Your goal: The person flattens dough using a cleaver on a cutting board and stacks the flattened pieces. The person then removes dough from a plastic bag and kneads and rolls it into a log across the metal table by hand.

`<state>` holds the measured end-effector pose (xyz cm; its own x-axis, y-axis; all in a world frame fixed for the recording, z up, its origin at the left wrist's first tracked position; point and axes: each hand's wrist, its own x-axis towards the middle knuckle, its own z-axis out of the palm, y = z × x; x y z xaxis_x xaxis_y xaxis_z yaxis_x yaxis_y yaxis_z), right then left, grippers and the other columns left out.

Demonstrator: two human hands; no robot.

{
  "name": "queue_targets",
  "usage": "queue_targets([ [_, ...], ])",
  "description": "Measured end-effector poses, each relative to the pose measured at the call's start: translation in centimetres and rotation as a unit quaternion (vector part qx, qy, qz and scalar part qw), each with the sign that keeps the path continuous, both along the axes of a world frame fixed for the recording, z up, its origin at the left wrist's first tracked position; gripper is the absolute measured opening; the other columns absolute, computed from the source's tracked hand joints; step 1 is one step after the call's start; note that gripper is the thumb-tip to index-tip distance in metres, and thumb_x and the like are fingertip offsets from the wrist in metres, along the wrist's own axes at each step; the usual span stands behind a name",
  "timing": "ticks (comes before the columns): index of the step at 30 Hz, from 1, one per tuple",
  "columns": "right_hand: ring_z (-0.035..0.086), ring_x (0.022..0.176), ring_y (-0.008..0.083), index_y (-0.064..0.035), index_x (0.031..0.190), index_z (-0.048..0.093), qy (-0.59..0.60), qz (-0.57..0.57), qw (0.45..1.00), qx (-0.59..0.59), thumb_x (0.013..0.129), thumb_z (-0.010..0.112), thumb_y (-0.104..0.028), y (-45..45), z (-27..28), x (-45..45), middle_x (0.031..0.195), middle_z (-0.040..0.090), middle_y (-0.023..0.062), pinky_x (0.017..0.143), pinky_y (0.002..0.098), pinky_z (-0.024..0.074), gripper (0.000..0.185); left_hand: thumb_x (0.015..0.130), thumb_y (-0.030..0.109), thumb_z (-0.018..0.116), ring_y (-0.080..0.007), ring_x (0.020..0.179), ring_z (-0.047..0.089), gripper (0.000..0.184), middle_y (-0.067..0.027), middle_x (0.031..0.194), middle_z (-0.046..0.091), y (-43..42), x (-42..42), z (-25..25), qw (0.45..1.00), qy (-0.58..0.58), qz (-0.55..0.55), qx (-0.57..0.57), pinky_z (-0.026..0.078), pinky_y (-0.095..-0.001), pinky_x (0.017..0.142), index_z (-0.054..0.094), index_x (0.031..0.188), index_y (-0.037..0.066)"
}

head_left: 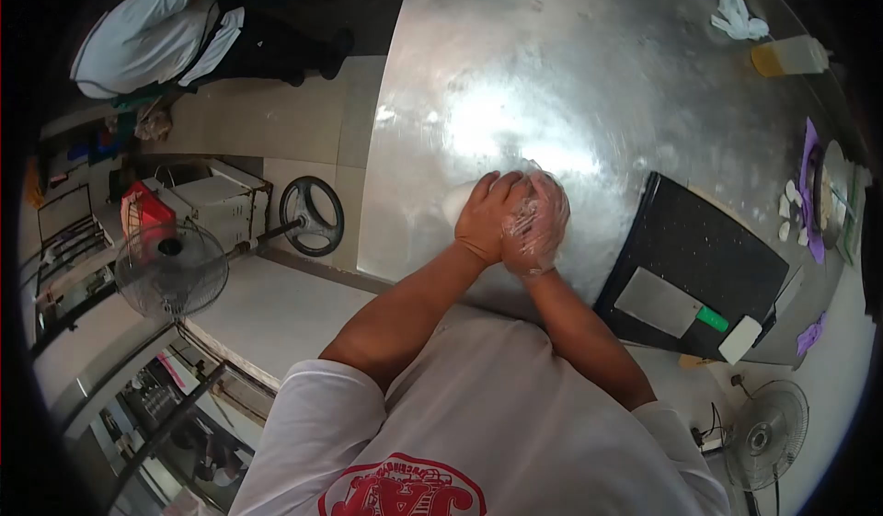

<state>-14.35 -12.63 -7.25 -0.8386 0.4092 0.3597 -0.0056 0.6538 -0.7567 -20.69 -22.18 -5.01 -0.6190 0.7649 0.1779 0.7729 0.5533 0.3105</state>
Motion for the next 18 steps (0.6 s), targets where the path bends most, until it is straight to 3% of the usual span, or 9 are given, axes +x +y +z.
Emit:
queue_targets([
  [5, 0.056, 0.118, 0.0420, 0.0015, 0.131, 0.057, -0.028, -0.038, 0.999, 0.024, 0.091, 0.065, -0.038, 1.7, 1.2, -4.5, 0.127, 0.062, 0.0219, 0.105, 0.0508, 0.0403, 0.057, 0.083, 0.028, 0.060, -0.0253, 0.115, 0.055, 0.037, -0.0053, 0.117, 0.059, 2.0, -4.9, -0.6, 0.998, -0.060, 0.001, 0.002, 0.043, -0.0430, 0.101, 0.065, 0.117, 0.013],
  [7, 0.062, 0.113, 0.0382, 0.0002, 0.127, 0.061, -0.013, -0.051, 0.997, 0.062, 0.088, 0.069, -0.034, 2.8, 0.4, -6.8, 0.122, 0.066, 0.0195, 0.100, 0.0474, 0.0453, 0.052, 0.080, 0.028, 0.063, -0.0256, 0.111, 0.055, 0.037, -0.0056, 0.112, 0.059, 3.0, -7.2, -1.1, 0.998, -0.047, -0.013, 0.034, 0.043, -0.0406, 0.098, 0.064, 0.114, 0.014],
  [9, 0.068, 0.100, 0.0355, -0.0015, 0.120, 0.065, 0.045, -0.082, 0.987, 0.130, 0.084, 0.072, -0.026, 3.7, 0.7, -8.9, 0.112, 0.070, 0.0176, 0.090, 0.0431, 0.0529, 0.044, 0.078, 0.029, 0.068, -0.0263, 0.110, 0.056, 0.041, -0.0061, 0.112, 0.060, 4.0, -8.4, -1.1, 0.989, -0.137, 0.038, 0.041, 0.043, -0.0394, 0.098, 0.062, 0.115, 0.012],
  [10, 0.068, 0.099, 0.0375, -0.0001, 0.121, 0.065, 0.034, -0.067, 0.991, 0.108, 0.085, 0.073, -0.028, 4.4, 0.7, -9.7, 0.112, 0.070, 0.0187, 0.089, 0.0429, 0.0538, 0.046, 0.077, 0.030, 0.069, -0.0270, 0.111, 0.055, 0.046, -0.0068, 0.114, 0.060, 4.9, -9.2, -2.2, 0.989, -0.135, 0.058, 0.014, 0.042, -0.0402, 0.099, 0.061, 0.118, 0.011],
  [11, 0.063, 0.114, 0.0344, -0.0022, 0.122, 0.065, -0.067, -0.077, 0.994, 0.032, 0.083, 0.072, -0.033, 4.5, 1.1, -10.3, 0.122, 0.068, 0.0161, 0.101, 0.0450, 0.0474, 0.050, 0.076, 0.032, 0.071, -0.0278, 0.112, 0.055, 0.051, -0.0075, 0.117, 0.060, 5.4, -9.5, -3.2, 0.987, -0.136, 0.079, -0.016, 0.041, -0.0411, 0.101, 0.061, 0.120, 0.010],
  [13, 0.064, 0.112, 0.0364, -0.0002, 0.121, 0.065, -0.109, -0.087, 0.990, 0.016, 0.088, 0.067, -0.037, 4.7, 1.8, -10.7, 0.123, 0.068, 0.0183, 0.101, 0.0437, 0.0478, 0.050, 0.075, 0.038, 0.072, -0.0306, 0.118, 0.053, 0.066, -0.0109, 0.127, 0.058, 5.2, -9.4, -2.3, 0.998, -0.042, 0.029, 0.043, 0.040, -0.0471, 0.106, 0.057, 0.132, 0.010],
  [15, 0.066, 0.107, 0.0377, 0.0003, 0.115, 0.066, -0.126, -0.131, 0.965, 0.190, 0.093, 0.063, -0.045, 6.1, -1.1, -10.1, 0.117, 0.069, 0.0197, 0.097, 0.0420, 0.0498, 0.050, 0.075, 0.042, 0.072, -0.0330, 0.129, 0.048, 0.075, -0.0146, 0.138, 0.054, 4.8, -8.6, -1.8, 0.997, -0.012, 0.024, 0.074, 0.037, -0.0523, 0.110, 0.053, 0.139, 0.009],
  [16, 0.066, 0.107, 0.0377, 0.0003, 0.115, 0.066, -0.125, -0.133, 0.963, 0.197, 0.093, 0.063, -0.045, 6.1, 0.5, -9.1, 0.117, 0.069, 0.0197, 0.097, 0.0420, 0.0498, 0.050, 0.078, 0.041, 0.070, -0.0335, 0.132, 0.047, 0.072, -0.0164, 0.140, 0.053, 4.2, -8.5, 0.3, 0.996, -0.089, 0.009, -0.013, 0.038, -0.0526, 0.110, 0.054, 0.139, 0.007],
  [18, 0.068, 0.099, 0.0324, 0.0022, 0.117, 0.066, -0.346, -0.054, 0.936, -0.041, 0.095, 0.061, -0.054, 6.2, 4.8, -7.9, 0.116, 0.070, 0.0186, 0.092, 0.0387, 0.0508, 0.061, 0.079, 0.042, 0.074, -0.0361, 0.127, 0.054, 0.066, -0.0178, 0.134, 0.057, 1.7, -8.8, 4.1, 0.970, -0.194, -0.056, -0.139, 0.044, -0.0529, 0.104, 0.059, 0.134, 0.010],
])
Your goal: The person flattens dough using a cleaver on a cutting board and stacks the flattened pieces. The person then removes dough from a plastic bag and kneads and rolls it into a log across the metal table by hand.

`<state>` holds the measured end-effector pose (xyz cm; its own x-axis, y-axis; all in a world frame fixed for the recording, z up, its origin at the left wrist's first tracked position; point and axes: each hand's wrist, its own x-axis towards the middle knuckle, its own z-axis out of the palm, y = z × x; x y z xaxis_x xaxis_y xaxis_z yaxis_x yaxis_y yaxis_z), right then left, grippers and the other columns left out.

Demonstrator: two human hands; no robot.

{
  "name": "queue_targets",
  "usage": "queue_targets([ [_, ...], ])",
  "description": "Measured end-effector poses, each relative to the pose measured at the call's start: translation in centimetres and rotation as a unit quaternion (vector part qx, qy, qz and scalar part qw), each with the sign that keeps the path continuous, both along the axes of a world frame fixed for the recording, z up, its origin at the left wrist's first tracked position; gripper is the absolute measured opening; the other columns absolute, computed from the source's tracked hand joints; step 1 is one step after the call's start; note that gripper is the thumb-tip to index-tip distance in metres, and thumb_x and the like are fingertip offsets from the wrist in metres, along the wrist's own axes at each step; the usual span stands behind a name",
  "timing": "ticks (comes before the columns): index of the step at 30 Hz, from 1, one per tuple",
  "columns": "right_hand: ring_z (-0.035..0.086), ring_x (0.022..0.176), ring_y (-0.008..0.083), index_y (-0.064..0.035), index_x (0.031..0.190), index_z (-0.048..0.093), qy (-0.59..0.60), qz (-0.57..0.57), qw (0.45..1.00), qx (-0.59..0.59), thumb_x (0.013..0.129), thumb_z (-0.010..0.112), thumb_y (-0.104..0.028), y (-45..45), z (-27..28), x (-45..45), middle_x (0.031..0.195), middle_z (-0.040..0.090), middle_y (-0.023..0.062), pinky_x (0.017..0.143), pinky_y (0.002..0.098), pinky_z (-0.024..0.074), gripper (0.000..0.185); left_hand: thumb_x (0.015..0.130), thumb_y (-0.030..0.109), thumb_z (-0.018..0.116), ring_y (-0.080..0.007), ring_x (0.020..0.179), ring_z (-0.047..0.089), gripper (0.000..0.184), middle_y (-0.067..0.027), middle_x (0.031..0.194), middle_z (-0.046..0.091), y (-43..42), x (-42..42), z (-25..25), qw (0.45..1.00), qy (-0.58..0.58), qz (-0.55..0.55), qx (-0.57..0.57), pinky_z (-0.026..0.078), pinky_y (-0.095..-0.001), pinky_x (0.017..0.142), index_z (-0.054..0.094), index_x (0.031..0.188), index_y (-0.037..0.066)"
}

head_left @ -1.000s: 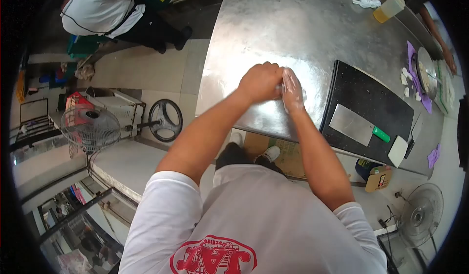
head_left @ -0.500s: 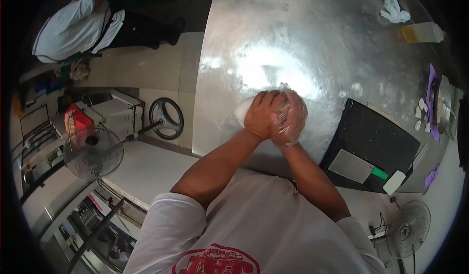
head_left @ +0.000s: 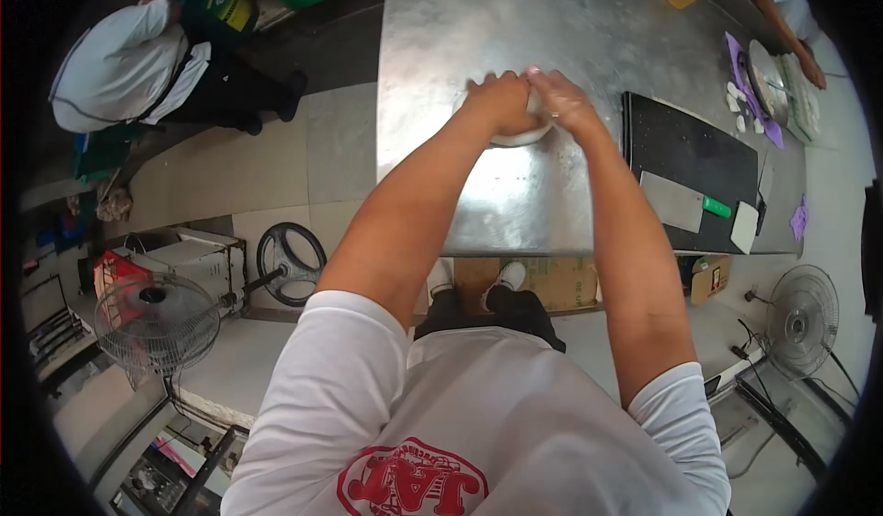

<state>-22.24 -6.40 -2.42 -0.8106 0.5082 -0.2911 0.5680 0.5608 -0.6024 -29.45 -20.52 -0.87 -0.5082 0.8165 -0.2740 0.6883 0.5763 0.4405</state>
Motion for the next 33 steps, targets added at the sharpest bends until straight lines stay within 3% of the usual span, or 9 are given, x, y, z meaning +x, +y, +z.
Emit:
queue_targets([
  [5, 0.058, 0.077, 0.0184, 0.0027, 0.103, 0.067, 0.093, -0.101, 0.911, -0.388, 0.090, 0.066, -0.062, -3.0, 5.0, 3.8, 0.095, 0.070, 0.0088, 0.080, 0.0318, 0.0498, 0.066, 0.075, 0.025, 0.082, -0.0372, 0.101, 0.065, 0.041, -0.0164, 0.111, 0.060, -5.2, 2.0, 4.3, 0.979, -0.102, -0.043, 0.170, 0.053, -0.0446, 0.090, 0.068, 0.112, 0.013],
  [8, 0.061, 0.083, 0.0269, -0.0017, 0.100, 0.065, 0.121, -0.075, 0.987, -0.080, 0.091, 0.066, -0.054, -9.4, 5.3, 5.1, 0.095, 0.065, 0.0098, 0.080, 0.0393, 0.0500, 0.053, 0.077, 0.018, 0.081, -0.0415, 0.124, 0.054, 0.061, -0.0238, 0.131, 0.056, -7.5, 5.8, -2.5, 0.964, -0.160, 0.034, 0.210, 0.046, -0.0427, 0.106, 0.059, 0.132, 0.004],
  [11, 0.061, 0.089, 0.0333, -0.0052, 0.109, 0.065, 0.206, 0.049, 0.941, 0.264, 0.088, 0.068, -0.038, -13.7, -1.7, 8.1, 0.094, 0.062, 0.0150, 0.083, 0.0455, 0.0476, 0.038, 0.079, 0.029, 0.075, -0.0416, 0.148, 0.030, 0.072, -0.0221, 0.157, 0.037, -10.7, 5.3, -7.0, 0.958, -0.103, -0.151, 0.219, 0.019, -0.0498, 0.125, 0.051, 0.143, 0.004],
  [17, 0.061, 0.100, 0.0317, -0.0047, 0.113, 0.067, 0.284, 0.065, 0.929, 0.228, 0.087, 0.065, -0.040, -10.0, -4.3, 4.2, 0.107, 0.065, 0.0116, 0.089, 0.0476, 0.0454, 0.044, 0.072, 0.035, 0.078, -0.0457, 0.153, 0.011, 0.087, -0.0193, 0.166, 0.018, -8.5, 2.1, -5.3, 0.991, 0.061, -0.049, 0.111, 0.004, -0.0682, 0.120, 0.046, 0.149, 0.010],
  [19, 0.061, 0.102, 0.0339, -0.0048, 0.119, 0.067, 0.162, 0.049, 0.964, 0.207, 0.092, 0.062, -0.045, -8.1, -4.0, 2.1, 0.108, 0.066, 0.0151, 0.093, 0.0474, 0.0455, 0.048, 0.072, 0.045, 0.079, -0.0476, 0.153, 0.007, 0.096, -0.0202, 0.166, 0.016, -5.8, 0.0, -3.4, 0.996, 0.025, -0.036, 0.072, 0.006, -0.0724, 0.117, 0.041, 0.152, 0.009],
  [25, 0.061, 0.103, 0.0323, -0.0111, 0.117, 0.066, 0.200, 0.071, 0.947, 0.240, 0.095, 0.060, -0.041, -3.8, -3.7, -2.9, 0.103, 0.066, 0.0118, 0.099, 0.0464, 0.0433, 0.038, 0.070, 0.047, 0.082, -0.0433, 0.154, 0.011, 0.096, -0.0184, 0.166, 0.020, -2.4, -2.1, -2.9, 0.996, 0.070, 0.042, 0.028, 0.009, -0.0692, 0.119, 0.045, 0.149, 0.008],
  [29, 0.061, 0.105, 0.0340, -0.0059, 0.111, 0.065, 0.161, 0.116, 0.963, 0.180, 0.098, 0.054, -0.047, -4.4, -3.0, -0.8, 0.109, 0.067, 0.0134, 0.099, 0.0463, 0.0440, 0.045, 0.070, 0.036, 0.084, -0.0405, 0.139, 0.044, 0.086, -0.0216, 0.147, 0.051, -4.0, -0.3, -2.4, 0.999, -0.009, 0.034, 0.036, 0.032, -0.0560, 0.116, 0.050, 0.144, 0.008],
  [30, 0.062, 0.102, 0.0344, -0.0047, 0.109, 0.064, 0.178, 0.121, 0.971, 0.100, 0.099, 0.054, -0.046, -4.1, -2.8, 0.1, 0.108, 0.067, 0.0142, 0.095, 0.0463, 0.0462, 0.044, 0.072, 0.035, 0.082, -0.0381, 0.120, 0.061, 0.073, -0.0208, 0.127, 0.065, -4.4, -0.2, -0.1, 0.994, -0.099, 0.049, 0.016, 0.048, -0.0443, 0.103, 0.058, 0.135, 0.006],
  [33, 0.064, 0.090, 0.0331, -0.0017, 0.110, 0.061, 0.182, 0.086, 0.968, -0.149, 0.100, 0.056, -0.047, -4.2, -3.0, 3.3, 0.099, 0.066, 0.0158, 0.083, 0.0432, 0.0507, 0.046, 0.073, 0.032, 0.081, -0.0382, 0.109, 0.065, 0.063, -0.0216, 0.113, 0.069, -3.8, 2.6, 4.0, 0.997, -0.056, -0.023, 0.050, 0.054, -0.0417, 0.091, 0.062, 0.126, 0.002],
])
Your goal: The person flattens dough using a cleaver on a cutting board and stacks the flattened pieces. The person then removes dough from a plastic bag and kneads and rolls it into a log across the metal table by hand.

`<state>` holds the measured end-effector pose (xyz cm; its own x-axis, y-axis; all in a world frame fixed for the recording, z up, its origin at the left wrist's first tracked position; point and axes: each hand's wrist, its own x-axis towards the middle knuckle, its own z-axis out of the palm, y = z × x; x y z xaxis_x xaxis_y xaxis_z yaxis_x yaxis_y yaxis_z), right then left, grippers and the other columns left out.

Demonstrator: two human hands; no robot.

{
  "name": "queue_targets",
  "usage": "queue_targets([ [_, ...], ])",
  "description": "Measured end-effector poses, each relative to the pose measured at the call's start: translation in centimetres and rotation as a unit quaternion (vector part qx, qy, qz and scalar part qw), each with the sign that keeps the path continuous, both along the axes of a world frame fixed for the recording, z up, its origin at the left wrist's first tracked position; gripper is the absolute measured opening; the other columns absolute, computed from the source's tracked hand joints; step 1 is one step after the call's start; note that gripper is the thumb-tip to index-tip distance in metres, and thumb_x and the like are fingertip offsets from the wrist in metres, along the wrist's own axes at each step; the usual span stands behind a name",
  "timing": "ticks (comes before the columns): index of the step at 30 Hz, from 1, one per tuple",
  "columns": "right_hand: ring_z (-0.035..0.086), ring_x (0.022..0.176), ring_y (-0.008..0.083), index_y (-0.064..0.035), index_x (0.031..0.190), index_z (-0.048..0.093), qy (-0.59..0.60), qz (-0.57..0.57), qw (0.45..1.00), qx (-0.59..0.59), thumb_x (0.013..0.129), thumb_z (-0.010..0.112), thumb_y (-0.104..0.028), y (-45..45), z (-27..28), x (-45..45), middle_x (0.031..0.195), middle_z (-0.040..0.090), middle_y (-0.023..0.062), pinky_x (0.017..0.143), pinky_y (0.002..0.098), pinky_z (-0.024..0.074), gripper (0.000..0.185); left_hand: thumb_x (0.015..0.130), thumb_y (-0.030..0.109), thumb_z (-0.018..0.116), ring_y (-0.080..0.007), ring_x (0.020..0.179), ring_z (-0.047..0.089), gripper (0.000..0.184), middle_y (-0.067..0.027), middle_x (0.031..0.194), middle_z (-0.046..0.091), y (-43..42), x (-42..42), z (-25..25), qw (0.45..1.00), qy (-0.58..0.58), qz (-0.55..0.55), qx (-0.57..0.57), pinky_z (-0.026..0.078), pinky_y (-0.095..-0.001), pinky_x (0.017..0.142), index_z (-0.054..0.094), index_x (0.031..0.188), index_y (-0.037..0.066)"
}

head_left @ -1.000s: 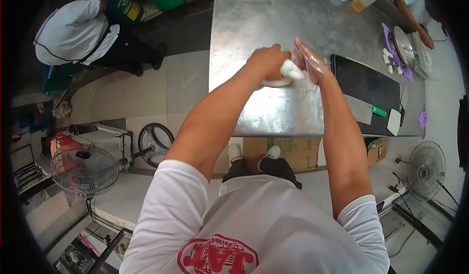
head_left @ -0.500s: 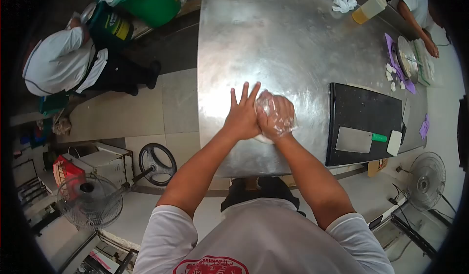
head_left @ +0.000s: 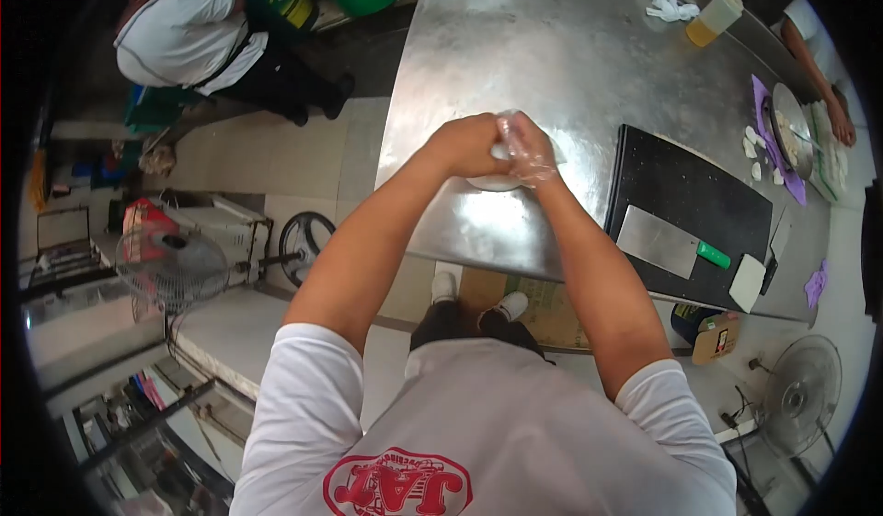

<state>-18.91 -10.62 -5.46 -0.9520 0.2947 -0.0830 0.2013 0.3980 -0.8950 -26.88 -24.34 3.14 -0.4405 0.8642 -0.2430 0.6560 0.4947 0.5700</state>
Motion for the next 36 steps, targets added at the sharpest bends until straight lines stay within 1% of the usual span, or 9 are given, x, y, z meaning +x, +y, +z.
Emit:
queue_targets([
  [4, 0.064, 0.099, 0.0293, -0.0017, 0.122, 0.058, 0.072, -0.037, 0.977, -0.197, 0.101, 0.055, -0.050, 0.7, -1.0, 3.7, 0.108, 0.065, 0.0189, 0.088, 0.0384, 0.0496, 0.052, 0.075, 0.027, 0.076, -0.0359, 0.094, 0.064, 0.040, -0.0167, 0.098, 0.064, 2.7, 5.4, -2.1, 0.980, 0.180, 0.079, 0.042, 0.053, -0.0440, 0.086, 0.063, 0.103, 0.002],
  [7, 0.048, 0.126, 0.0417, 0.0001, 0.136, 0.047, 0.149, -0.064, 0.987, 0.002, 0.093, 0.067, -0.037, -0.4, 0.4, 6.2, 0.139, 0.046, 0.0242, 0.107, 0.0463, 0.0402, 0.061, 0.081, 0.019, 0.066, -0.0301, 0.100, 0.062, 0.030, -0.0123, 0.104, 0.061, 3.4, 8.4, -5.8, 0.966, 0.200, 0.139, 0.089, 0.051, -0.0410, 0.089, 0.060, 0.107, 0.005],
  [20, 0.060, 0.114, 0.0395, 0.0022, 0.126, 0.057, 0.200, -0.100, 0.946, 0.235, 0.087, 0.067, -0.040, 0.8, -1.0, -1.8, 0.124, 0.062, 0.0217, 0.101, 0.0506, 0.0439, 0.059, 0.081, 0.026, 0.061, -0.0240, 0.102, 0.059, 0.031, -0.0050, 0.102, 0.062, 5.5, -0.3, -9.3, 0.956, 0.253, 0.086, 0.119, 0.046, -0.0391, 0.096, 0.064, 0.107, 0.009],
  [26, 0.059, 0.120, 0.0364, -0.0043, 0.131, 0.057, 0.143, -0.087, 0.974, 0.151, 0.078, 0.077, -0.035, 2.1, -0.3, -3.6, 0.127, 0.062, 0.0174, 0.103, 0.0472, 0.0443, 0.064, 0.079, 0.027, 0.064, -0.0234, 0.105, 0.056, 0.037, -0.0051, 0.110, 0.061, 6.4, -1.6, -10.0, 0.952, 0.248, 0.102, 0.150, 0.045, -0.0388, 0.096, 0.063, 0.112, 0.009],
  [28, 0.051, 0.133, 0.0355, -0.0035, 0.140, 0.051, 0.084, -0.052, 0.987, 0.125, 0.087, 0.072, -0.038, 3.4, -0.4, -3.4, 0.140, 0.055, 0.0201, 0.112, 0.0434, 0.0380, 0.067, 0.078, 0.027, 0.066, -0.0229, 0.107, 0.056, 0.040, -0.0046, 0.112, 0.060, 6.8, -1.2, -8.9, 0.962, 0.198, 0.141, 0.121, 0.044, -0.0394, 0.095, 0.062, 0.113, 0.009],
  [31, 0.022, 0.154, 0.0321, -0.0058, 0.159, 0.026, 0.037, -0.032, 0.996, -0.074, 0.102, 0.040, -0.063, 6.5, 1.3, -2.9, 0.162, 0.029, 0.0209, 0.124, 0.0431, 0.0179, 0.082, 0.081, 0.040, 0.072, -0.0310, 0.129, 0.050, 0.071, -0.0119, 0.136, 0.056, 6.9, -1.7, -7.0, 0.975, 0.127, 0.126, 0.135, 0.040, -0.0428, 0.107, 0.050, 0.140, 0.006],
  [32, 0.022, 0.154, 0.0321, -0.0058, 0.159, 0.026, 0.040, -0.036, 0.997, -0.062, 0.102, 0.040, -0.063, 6.8, 3.5, -2.3, 0.162, 0.029, 0.0209, 0.124, 0.0431, 0.0179, 0.082, 0.082, 0.046, 0.073, -0.0348, 0.136, 0.047, 0.084, -0.0153, 0.145, 0.052, 6.5, -1.8, -6.0, 0.976, 0.086, 0.127, 0.154, 0.039, -0.0447, 0.110, 0.042, 0.149, 0.006],
  [34, 0.026, 0.152, 0.0328, -0.0070, 0.160, 0.024, -0.027, -0.075, 0.914, -0.397, 0.098, 0.035, -0.074, 6.7, 7.4, -1.2, 0.162, 0.030, 0.0187, 0.121, 0.0465, 0.0231, 0.092, 0.089, 0.044, 0.072, -0.0334, 0.136, 0.049, 0.090, -0.0188, 0.153, 0.044, 6.0, -3.4, -5.2, 0.977, -0.065, 0.127, 0.159, 0.039, -0.0447, 0.113, 0.027, 0.158, 0.008],
  [36, 0.034, 0.148, 0.0317, -0.0068, 0.158, 0.029, -0.057, -0.040, 0.911, -0.406, 0.095, 0.033, -0.077, 6.7, 8.4, -0.2, 0.159, 0.037, 0.0176, 0.117, 0.0469, 0.0301, 0.095, 0.097, 0.032, 0.066, -0.0263, 0.132, 0.053, 0.077, -0.0152, 0.149, 0.047, 5.5, -3.5, -3.6, 0.869, -0.365, 0.156, 0.295, 0.043, -0.0384, 0.110, 0.025, 0.159, 0.011],
])
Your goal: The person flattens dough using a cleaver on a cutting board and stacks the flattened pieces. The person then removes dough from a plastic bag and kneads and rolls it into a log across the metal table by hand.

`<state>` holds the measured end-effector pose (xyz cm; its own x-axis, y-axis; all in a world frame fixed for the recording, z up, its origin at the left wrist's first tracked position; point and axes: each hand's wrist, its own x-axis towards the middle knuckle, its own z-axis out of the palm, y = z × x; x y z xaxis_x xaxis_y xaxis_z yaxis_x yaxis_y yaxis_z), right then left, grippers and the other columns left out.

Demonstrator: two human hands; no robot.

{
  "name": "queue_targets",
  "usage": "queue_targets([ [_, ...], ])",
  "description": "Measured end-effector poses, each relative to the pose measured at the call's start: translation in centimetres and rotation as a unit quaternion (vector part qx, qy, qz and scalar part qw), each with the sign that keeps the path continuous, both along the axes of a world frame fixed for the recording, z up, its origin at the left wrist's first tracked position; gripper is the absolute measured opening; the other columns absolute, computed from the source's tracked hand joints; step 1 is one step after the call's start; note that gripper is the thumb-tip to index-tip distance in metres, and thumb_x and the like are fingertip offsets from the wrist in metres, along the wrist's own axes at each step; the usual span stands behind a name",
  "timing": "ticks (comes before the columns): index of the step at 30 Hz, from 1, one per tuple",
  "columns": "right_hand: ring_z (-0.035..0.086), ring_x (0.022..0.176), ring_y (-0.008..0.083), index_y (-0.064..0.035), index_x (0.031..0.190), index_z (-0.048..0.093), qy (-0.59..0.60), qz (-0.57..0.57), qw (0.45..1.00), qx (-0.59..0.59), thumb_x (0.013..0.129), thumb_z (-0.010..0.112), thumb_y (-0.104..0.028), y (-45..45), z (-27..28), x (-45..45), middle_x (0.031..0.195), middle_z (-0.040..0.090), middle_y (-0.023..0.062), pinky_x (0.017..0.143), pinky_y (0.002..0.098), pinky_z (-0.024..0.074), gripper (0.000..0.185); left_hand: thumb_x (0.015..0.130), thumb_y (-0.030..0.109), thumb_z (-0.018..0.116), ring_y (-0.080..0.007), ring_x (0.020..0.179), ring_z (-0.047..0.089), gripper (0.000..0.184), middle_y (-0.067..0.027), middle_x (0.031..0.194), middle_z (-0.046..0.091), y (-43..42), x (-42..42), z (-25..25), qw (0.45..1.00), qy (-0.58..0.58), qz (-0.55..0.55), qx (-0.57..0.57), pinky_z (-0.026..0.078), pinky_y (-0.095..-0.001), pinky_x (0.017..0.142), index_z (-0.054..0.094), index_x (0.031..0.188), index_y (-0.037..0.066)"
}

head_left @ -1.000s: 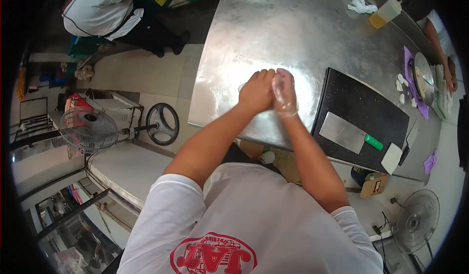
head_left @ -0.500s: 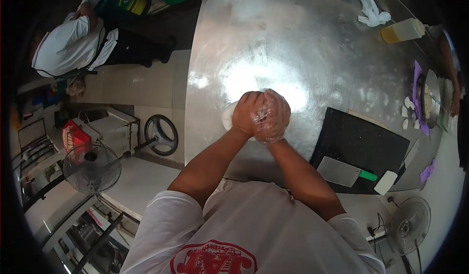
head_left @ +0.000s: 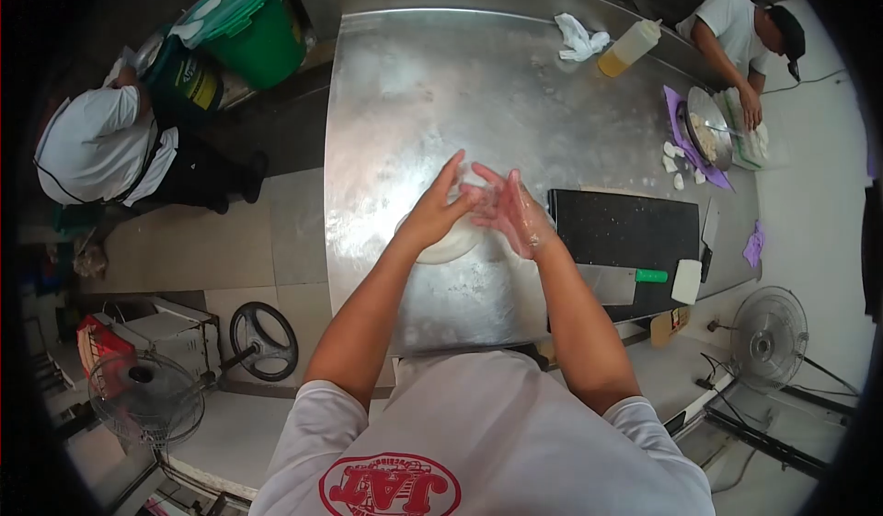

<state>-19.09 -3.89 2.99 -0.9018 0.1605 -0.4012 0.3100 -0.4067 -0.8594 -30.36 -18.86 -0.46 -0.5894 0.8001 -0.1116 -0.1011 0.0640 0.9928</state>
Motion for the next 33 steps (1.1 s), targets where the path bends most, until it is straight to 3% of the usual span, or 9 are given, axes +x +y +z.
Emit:
queue_targets([
  [2, 0.043, 0.141, 0.0277, -0.0072, 0.155, 0.035, -0.014, 0.044, 0.991, -0.123, 0.094, 0.032, -0.080, -0.6, -0.6, 0.5, 0.152, 0.046, 0.0166, 0.113, 0.0428, 0.0355, 0.095, 0.102, 0.022, 0.060, -0.0166, 0.111, 0.061, 0.053, -0.0100, 0.125, 0.063, -0.1, 0.6, 1.4, 0.998, -0.029, -0.018, 0.046, 0.049, -0.0295, 0.096, 0.044, 0.150, 0.009],
  [3, 0.059, 0.124, 0.0252, -0.0059, 0.144, 0.051, 0.000, 0.017, 0.985, -0.174, 0.102, 0.040, -0.064, -1.0, -0.7, 0.8, 0.136, 0.061, 0.0120, 0.110, 0.0388, 0.0432, 0.073, 0.101, 0.021, 0.061, -0.0154, 0.095, 0.063, 0.037, -0.0094, 0.107, 0.066, 0.2, 0.4, 1.0, 0.999, 0.005, 0.031, -0.013, 0.051, -0.0296, 0.083, 0.055, 0.135, 0.007],
  [5, 0.060, 0.123, 0.0235, -0.0053, 0.143, 0.053, 0.008, 0.040, 0.995, -0.091, 0.103, 0.046, -0.056, -1.7, -0.5, 1.8, 0.136, 0.061, 0.0112, 0.109, 0.0380, 0.0433, 0.065, 0.101, 0.017, 0.058, -0.0139, 0.065, 0.059, 0.018, -0.0065, 0.069, 0.064, 1.2, -0.4, -1.3, 0.977, 0.098, 0.186, -0.047, 0.049, -0.0319, 0.062, 0.069, 0.097, 0.004],
  [7, 0.061, 0.119, 0.0188, -0.0034, 0.137, 0.058, -0.014, 0.087, 0.994, 0.057, 0.102, 0.060, -0.027, -1.8, 0.7, 2.4, 0.132, 0.064, 0.0083, 0.106, 0.0356, 0.0454, 0.042, 0.103, 0.020, 0.053, -0.0149, 0.063, 0.053, 0.024, -0.0077, 0.068, 0.059, 1.2, -2.9, -2.3, 0.945, 0.117, 0.293, -0.087, 0.045, -0.0342, 0.061, 0.067, 0.095, 0.002],
  [11, 0.063, 0.108, 0.0118, -0.0026, 0.124, 0.065, 0.011, 0.010, 0.996, 0.083, 0.098, 0.067, -0.012, 2.5, -1.3, 3.1, 0.117, 0.069, 0.0040, 0.098, 0.0281, 0.0484, 0.027, 0.102, 0.025, 0.055, -0.0135, 0.064, 0.050, 0.026, -0.0076, 0.069, 0.058, 1.4, -5.8, -5.2, 0.945, 0.056, 0.272, -0.171, 0.045, -0.0327, 0.062, 0.065, 0.095, 0.002],
  [18, 0.052, 0.121, 0.0196, -0.0029, 0.137, 0.045, 0.068, -0.435, 0.871, 0.217, 0.089, 0.080, -0.019, 22.5, -7.8, -5.1, 0.131, 0.053, 0.0097, 0.103, 0.0331, 0.0460, 0.062, 0.095, 0.009, 0.059, -0.0100, 0.068, 0.053, 0.023, -0.0018, 0.082, 0.060, 3.1, -4.4, -4.0, 0.944, -0.074, 0.266, -0.179, 0.043, -0.0264, 0.059, 0.060, 0.117, 0.004],
  [25, 0.050, 0.127, 0.0280, 0.0054, 0.137, 0.042, 0.082, -0.565, 0.699, 0.431, 0.069, 0.095, -0.034, 46.1, -12.0, -13.8, 0.136, 0.049, 0.0189, 0.108, 0.0399, 0.0414, 0.095, 0.090, 0.002, 0.065, -0.0082, 0.073, 0.054, 0.036, -0.0032, 0.089, 0.060, 5.0, -5.3, -3.6, 0.918, -0.028, 0.336, -0.207, 0.046, -0.0249, 0.061, 0.053, 0.124, 0.004],
  [30, 0.063, 0.109, 0.0267, 0.0036, 0.128, 0.050, 0.080, -0.467, 0.759, 0.446, 0.068, 0.095, -0.035, 45.0, -10.4, -15.4, 0.122, 0.063, 0.0152, 0.097, 0.0376, 0.0500, 0.084, 0.086, 0.013, 0.076, -0.0163, 0.096, 0.058, 0.042, -0.0091, 0.108, 0.061, 9.0, -9.5, -5.5, 0.895, 0.130, 0.339, -0.258, 0.049, -0.0319, 0.083, 0.056, 0.120, 0.004],
  [33, 0.064, 0.108, 0.0239, 0.0018, 0.124, 0.054, 0.133, -0.357, 0.813, 0.440, 0.070, 0.093, -0.033, 42.1, -10.9, -14.9, 0.119, 0.064, 0.0141, 0.094, 0.0358, 0.0509, 0.075, 0.088, 0.012, 0.075, -0.0173, 0.103, 0.055, 0.050, -0.0087, 0.122, 0.051, 12.8, -12.9, -5.1, 0.915, 0.008, 0.343, -0.212, 0.050, -0.0304, 0.084, 0.051, 0.131, 0.007],
])
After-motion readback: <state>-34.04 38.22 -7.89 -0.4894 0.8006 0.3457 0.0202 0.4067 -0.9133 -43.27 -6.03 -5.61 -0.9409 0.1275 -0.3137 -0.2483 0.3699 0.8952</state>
